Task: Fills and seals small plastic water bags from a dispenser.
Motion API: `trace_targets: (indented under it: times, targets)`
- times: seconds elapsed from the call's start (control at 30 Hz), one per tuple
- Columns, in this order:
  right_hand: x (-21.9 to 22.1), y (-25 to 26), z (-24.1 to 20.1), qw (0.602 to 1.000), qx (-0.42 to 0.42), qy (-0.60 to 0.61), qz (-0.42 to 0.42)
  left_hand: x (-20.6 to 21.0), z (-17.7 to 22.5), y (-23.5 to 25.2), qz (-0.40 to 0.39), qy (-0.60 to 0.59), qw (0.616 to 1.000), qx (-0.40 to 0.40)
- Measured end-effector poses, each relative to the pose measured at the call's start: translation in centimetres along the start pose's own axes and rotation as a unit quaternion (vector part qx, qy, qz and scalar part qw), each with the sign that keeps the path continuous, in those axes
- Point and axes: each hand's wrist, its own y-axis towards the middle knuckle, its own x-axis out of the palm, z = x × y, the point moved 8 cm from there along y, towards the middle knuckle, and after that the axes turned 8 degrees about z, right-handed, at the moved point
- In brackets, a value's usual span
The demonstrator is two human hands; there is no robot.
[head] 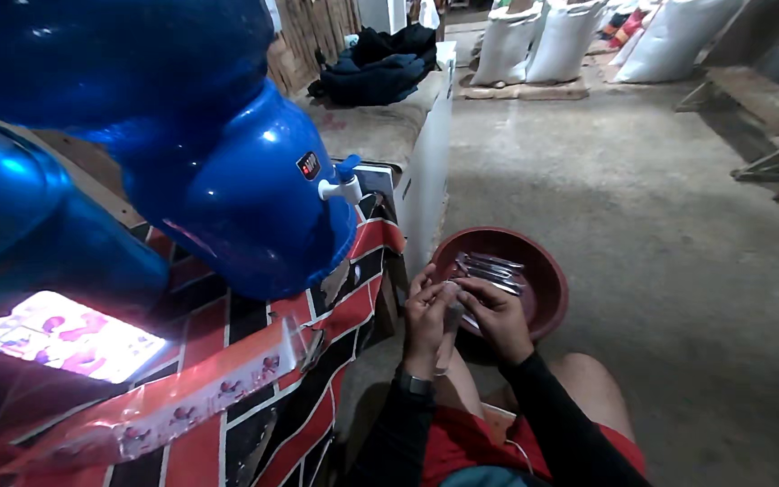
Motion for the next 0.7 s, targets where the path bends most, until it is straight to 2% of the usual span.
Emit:
trace_targets:
  times: [0.23,0.47,0.57,0.7]
  targets:
    - [0.1,0.2,-0.6,0.999,-0.035,0.020,0.017,-0.2,1.5,0.6,-0.021,0.106,0.994,0.029]
    - [1.4,-0.2,-1.6,0.995,-0.092,-0.018,0.041,-0.6,1.1,2.0,0.028,0.102,0.994,0.037]
    - [1.7,-0.6,-1.4,0.993,-0.088,-0.026,0.072,0.0,1.1,2.0,-0.010,0.084,0.993,0.080]
    - [1.5,-0.6,-1.4,0.993,-0.063,-0.009,0.103,0.4,1.0,1.1,-0.036,0.107,0.989,0.100]
